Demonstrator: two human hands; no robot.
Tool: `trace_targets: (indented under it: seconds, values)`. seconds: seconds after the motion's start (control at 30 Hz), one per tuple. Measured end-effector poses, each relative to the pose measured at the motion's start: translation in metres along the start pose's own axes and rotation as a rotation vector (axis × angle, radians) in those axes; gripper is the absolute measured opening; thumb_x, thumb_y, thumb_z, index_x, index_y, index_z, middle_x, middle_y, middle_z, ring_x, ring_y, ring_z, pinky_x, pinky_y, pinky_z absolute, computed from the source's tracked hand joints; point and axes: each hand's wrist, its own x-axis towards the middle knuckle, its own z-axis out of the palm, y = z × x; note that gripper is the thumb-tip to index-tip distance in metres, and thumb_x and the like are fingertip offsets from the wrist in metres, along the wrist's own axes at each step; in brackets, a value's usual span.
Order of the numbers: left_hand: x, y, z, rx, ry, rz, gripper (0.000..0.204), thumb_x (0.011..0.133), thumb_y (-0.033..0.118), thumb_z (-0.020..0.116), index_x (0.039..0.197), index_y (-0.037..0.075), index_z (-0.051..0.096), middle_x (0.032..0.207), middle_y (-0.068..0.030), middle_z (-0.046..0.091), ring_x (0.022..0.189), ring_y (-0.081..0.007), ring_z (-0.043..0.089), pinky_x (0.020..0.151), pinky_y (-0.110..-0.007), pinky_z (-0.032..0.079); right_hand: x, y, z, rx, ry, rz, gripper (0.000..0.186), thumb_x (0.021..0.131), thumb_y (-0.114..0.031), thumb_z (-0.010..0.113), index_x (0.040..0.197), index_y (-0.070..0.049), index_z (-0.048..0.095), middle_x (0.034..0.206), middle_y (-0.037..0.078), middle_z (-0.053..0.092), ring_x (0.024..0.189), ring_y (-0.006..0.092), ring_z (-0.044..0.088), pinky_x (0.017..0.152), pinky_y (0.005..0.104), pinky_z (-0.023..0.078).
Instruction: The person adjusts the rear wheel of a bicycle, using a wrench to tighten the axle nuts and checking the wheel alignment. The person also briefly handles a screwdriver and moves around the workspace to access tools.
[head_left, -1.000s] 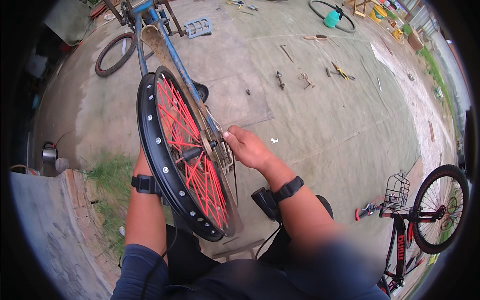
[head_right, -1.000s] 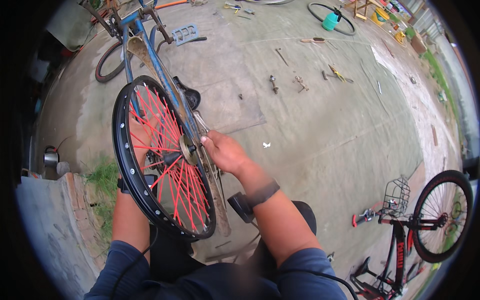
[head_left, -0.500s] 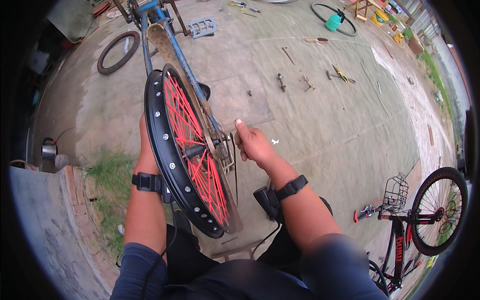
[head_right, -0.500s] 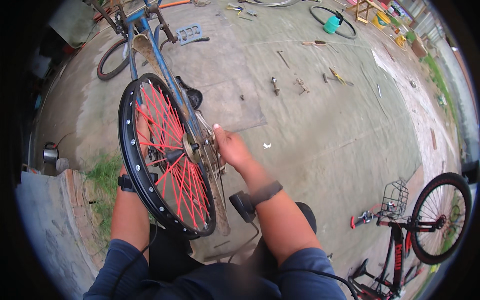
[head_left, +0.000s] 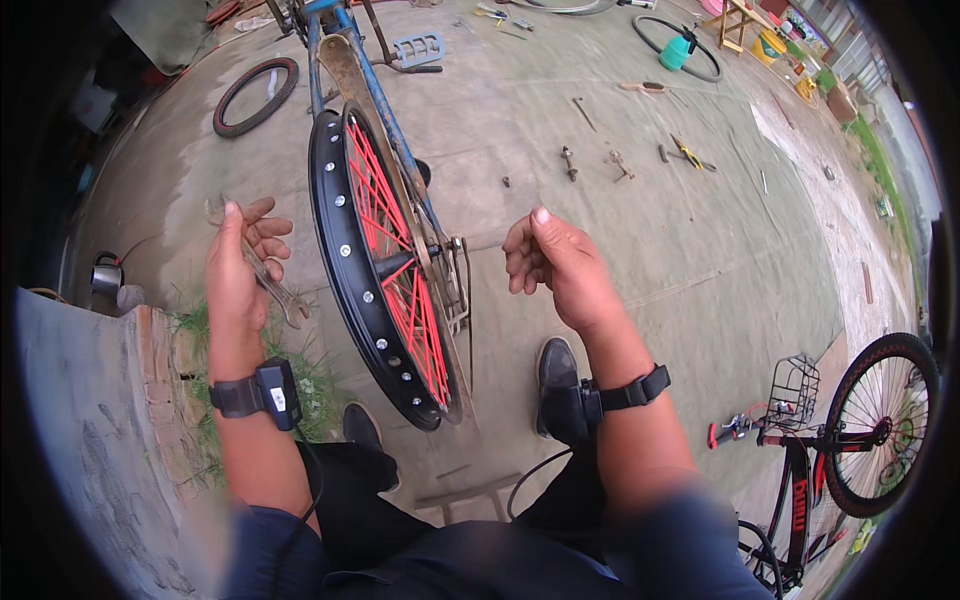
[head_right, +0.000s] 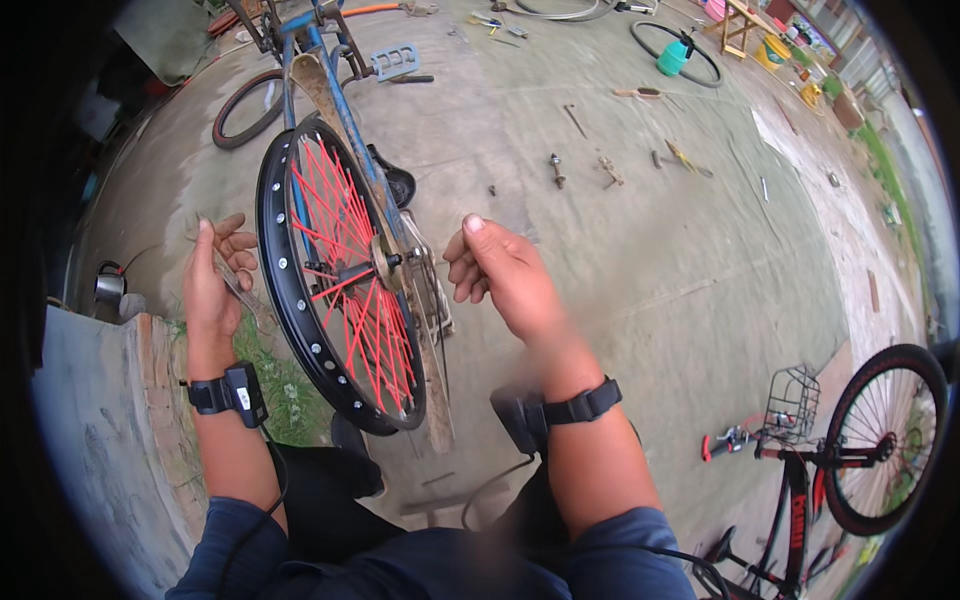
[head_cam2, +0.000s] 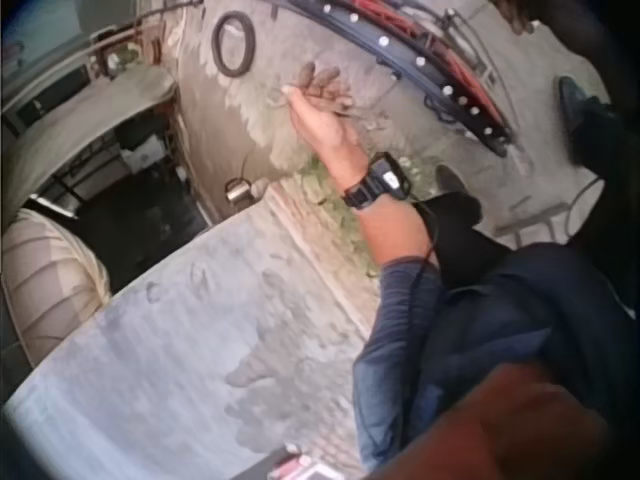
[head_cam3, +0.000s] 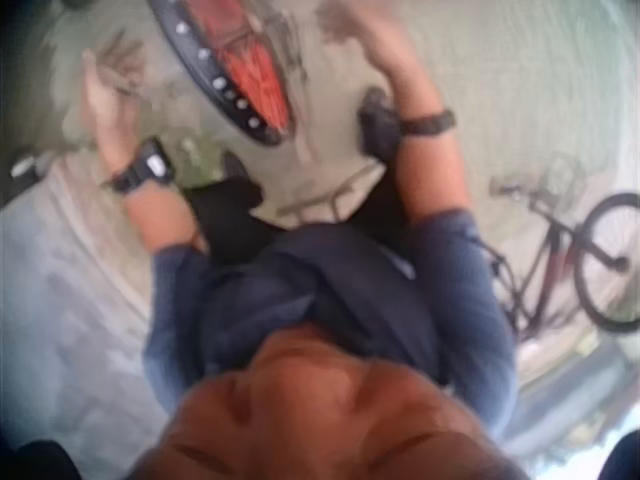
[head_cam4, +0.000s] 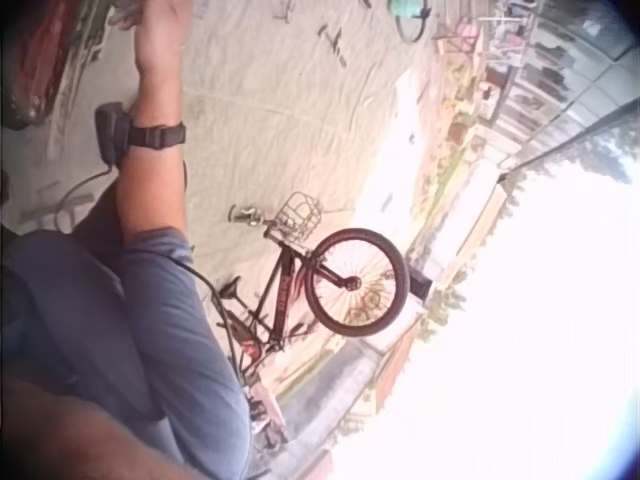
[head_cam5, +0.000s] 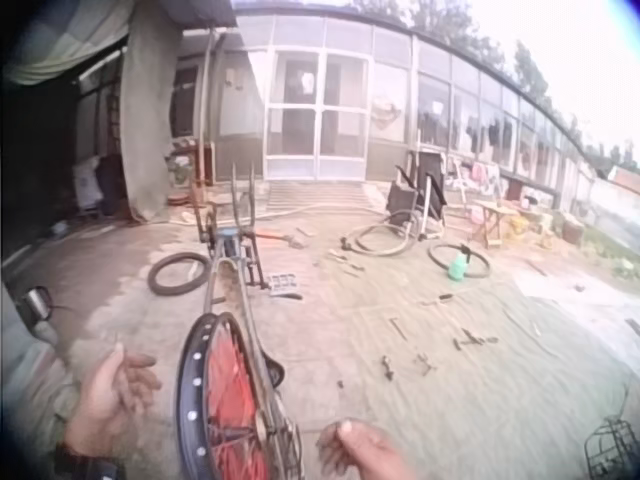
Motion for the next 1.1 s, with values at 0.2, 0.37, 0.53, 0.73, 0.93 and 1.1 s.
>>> trace_targets:
  seconds: [0.2, 0.37, 0.53, 0.73, 0.93, 1.1]
  values:
    - [-0.114, 0.047, 0.014, -0.182, -0.411, 0.199, 0.063, 0.111, 0.042, 0.024, 0.120, -0.009, 0.060, 0.101, -0.0202, 0.071, 0.090, -0.0263, 0.067, 0.083, -0.039, 0.052, -0.078, -0.037, 0.036, 0.011, -0.447, -0.245, 0.037, 0.101, -0.033, 0.061, 0.112, 0.003, 0.066, 0.098, 0.012, 0.069, 0.088, 0.0215, 0.068, 0.077, 0.0319, 0.052]
    - [-0.173, 0.046, 0.074, -0.051, -0.556, 0.502, 0.063, 0.110, 0.043, 0.023, 0.122, -0.006, 0.062, 0.117, -0.0238, 0.068, 0.119, -0.0362, 0.060, 0.105, -0.050, 0.044, -0.130, -0.043, 0.096, -0.196, -0.523, -0.442, 0.032, 0.103, -0.028, 0.061, 0.115, 0.002, 0.063, 0.097, 0.012, 0.069, 0.088, 0.0207, 0.067, 0.077, 0.0354, 0.053]
    - [-0.179, 0.037, 0.084, 0.098, -0.706, 0.534, 0.071, 0.108, 0.054, 0.026, 0.128, -0.006, 0.058, 0.124, -0.0212, 0.067, 0.124, -0.0360, 0.059, 0.109, -0.049, 0.042, -0.160, -0.012, 0.103, 0.188, -0.552, 0.030, 0.031, 0.109, -0.030, 0.048, 0.115, -0.002, 0.060, 0.075, 0.004, 0.059, 0.070, 0.0116, 0.060, 0.065, 0.0291, 0.049]
    - [-0.133, -0.012, 0.017, -0.175, -0.101, 0.466, 0.068, 0.109, 0.052, 0.029, 0.129, -0.007, 0.056, 0.115, -0.0181, 0.069, 0.115, -0.0271, 0.063, 0.106, -0.041, 0.041, -0.122, 0.039, 0.021, -0.120, 0.093, 0.009, 0.050, 0.109, -0.034, 0.049, 0.148, -0.003, 0.050, 0.080, -0.004, 0.051, 0.073, 0.0071, 0.049, 0.067, 0.0232, 0.043]
    - [-0.067, -0.060, 0.031, 0.318, 0.133, 0.127, 0.059, 0.110, 0.046, 0.037, 0.130, -0.005, 0.059, 0.126, -0.0191, 0.066, 0.123, -0.0265, 0.060, 0.104, -0.038, 0.043, -0.046, 0.144, 0.003, -0.206, 0.271, 0.072, 0.041, 0.103, -0.025, 0.062, 0.142, -0.012, 0.061, 0.079, -0.006, 0.052, 0.068, 0.0046, 0.046, 0.062, 0.0230, 0.044]
    - [-0.047, -0.139, 0.012, 0.413, 0.109, 0.088, 0.051, 0.109, 0.039, 0.045, 0.133, -0.004, 0.059, 0.128, -0.0164, 0.063, 0.119, -0.0246, 0.059, 0.103, -0.035, 0.044, -0.018, 0.166, 0.021, -0.288, 0.249, 0.092, 0.042, 0.104, -0.025, 0.061, 0.144, -0.014, 0.059, 0.079, -0.007, 0.052, 0.067, 0.0045, 0.045, 0.062, 0.0232, 0.044]
